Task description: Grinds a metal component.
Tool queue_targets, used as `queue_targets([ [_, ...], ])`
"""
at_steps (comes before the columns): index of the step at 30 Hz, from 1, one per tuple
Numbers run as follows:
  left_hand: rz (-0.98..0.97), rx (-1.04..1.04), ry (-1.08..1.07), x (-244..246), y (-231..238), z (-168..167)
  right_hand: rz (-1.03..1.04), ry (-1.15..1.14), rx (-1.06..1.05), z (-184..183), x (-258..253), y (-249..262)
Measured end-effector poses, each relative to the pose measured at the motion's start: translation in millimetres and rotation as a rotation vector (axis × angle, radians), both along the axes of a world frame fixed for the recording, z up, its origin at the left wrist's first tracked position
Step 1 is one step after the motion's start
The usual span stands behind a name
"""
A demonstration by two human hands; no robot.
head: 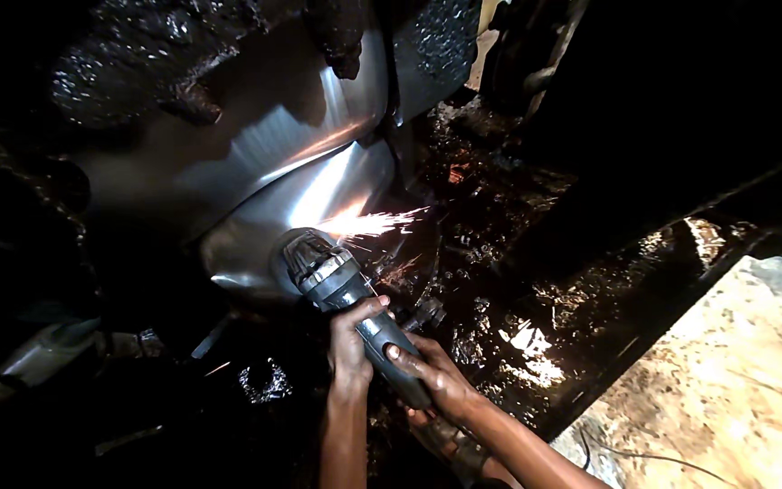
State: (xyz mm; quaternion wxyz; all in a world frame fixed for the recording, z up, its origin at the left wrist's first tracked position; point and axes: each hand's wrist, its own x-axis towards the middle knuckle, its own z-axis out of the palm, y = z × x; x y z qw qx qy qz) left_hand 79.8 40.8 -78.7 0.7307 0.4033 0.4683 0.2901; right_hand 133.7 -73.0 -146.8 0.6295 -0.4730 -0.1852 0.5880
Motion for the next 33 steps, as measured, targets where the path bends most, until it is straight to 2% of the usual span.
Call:
queue_targets([
  [33, -0.041, 0.046, 0.008, 7.4, 6.1, 5.4, -0.010, 0.063, -0.011, 4.5, 5.5, 7.1],
])
